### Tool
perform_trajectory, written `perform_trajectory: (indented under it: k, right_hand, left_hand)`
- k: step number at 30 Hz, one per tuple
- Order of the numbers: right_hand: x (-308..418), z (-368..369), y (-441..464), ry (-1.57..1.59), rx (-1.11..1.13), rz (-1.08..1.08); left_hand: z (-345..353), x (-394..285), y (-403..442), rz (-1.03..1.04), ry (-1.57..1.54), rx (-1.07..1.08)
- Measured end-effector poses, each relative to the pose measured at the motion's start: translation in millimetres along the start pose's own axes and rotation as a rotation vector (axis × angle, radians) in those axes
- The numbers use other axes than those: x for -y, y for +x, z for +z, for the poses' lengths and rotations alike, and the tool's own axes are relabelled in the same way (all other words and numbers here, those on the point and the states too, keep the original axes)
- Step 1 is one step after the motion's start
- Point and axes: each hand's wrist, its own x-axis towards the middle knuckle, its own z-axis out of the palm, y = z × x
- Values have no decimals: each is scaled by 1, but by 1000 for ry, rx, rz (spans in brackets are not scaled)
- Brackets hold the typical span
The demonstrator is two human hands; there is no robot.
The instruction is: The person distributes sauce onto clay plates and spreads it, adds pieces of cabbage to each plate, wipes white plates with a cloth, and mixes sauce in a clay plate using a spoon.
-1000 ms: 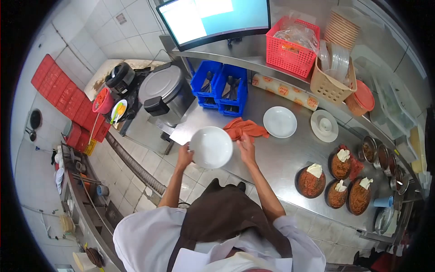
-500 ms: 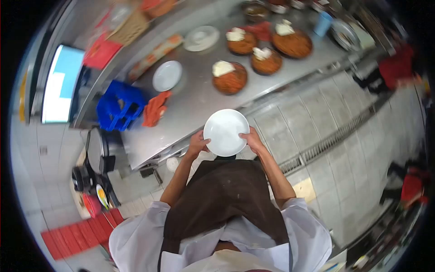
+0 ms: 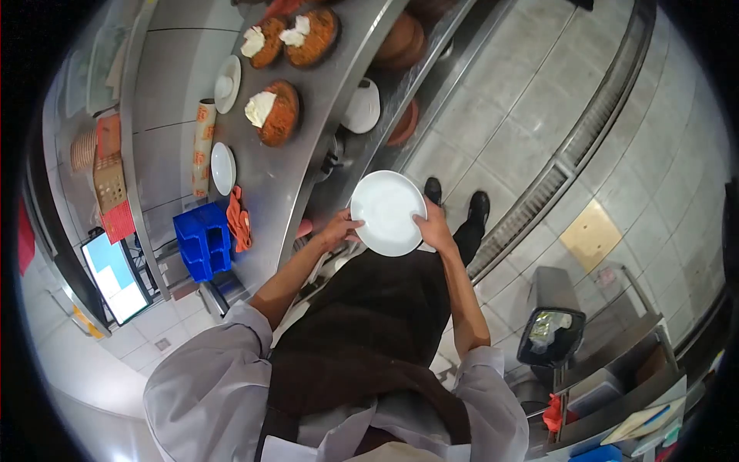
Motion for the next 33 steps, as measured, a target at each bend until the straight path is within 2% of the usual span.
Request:
perform_trajectory:
  k: [4,6,8,10,12,14,16,18,20,21,23,26,29,30,32,33]
  right_hand:
    - [-54,31,20,51,149,72]
    - [-83,62,35,47,161,93]
    - [-130,108,53,-2,211,111]
    - [-165,156,73,-91,291,103]
    - [-181,202,84,-100,258,180]
    - [-194,246,98,-98,240,129]
    - [-210,289,118,-118,193,127]
    - [-233,326,135,-117,257,104]
    - [-243,355,151,-91,124,77]
    - [-337,390,174,-9,122,-114]
    - [-322,397,177,-66,98,0]
    - [-321,408,184,-119,86,48]
    - [-311,408,187,-188,62,82]
    - [-310,408,186,-217,57,93]
    - [-306,406,185,-270,37,112]
    - [-303,408,186,-289,29,116]
  left_hand:
    - [-11,36,6,-35,-63,-59]
    - [-22,55,10,-98,-139,-187]
    - [-45,93,7,-148,-56,-264]
    - [-85,157,-4,-125,39,-317]
    - [-133,227,-24,-188,251,-144]
    - [-145,265,-44,-144,639,-80]
    - [-156,319,-70,10,493,-4]
    - [-150,328,-93,-227,458,-2]
    - [-155,361,-108,-150,300,6]
    - [-157,367,-113,-151,219,-7]
    - [-161,408,-125,-142,69,-27]
    - [-161,409,-145,-194,18,-76]
    - [-161,453,-148,-73,-89,-129]
    - [-160,440,-156,-66,-106,-113]
    - [-168,410,-166,-191,-41,-136]
    - [-170,420,-164,-114,-30,-168]
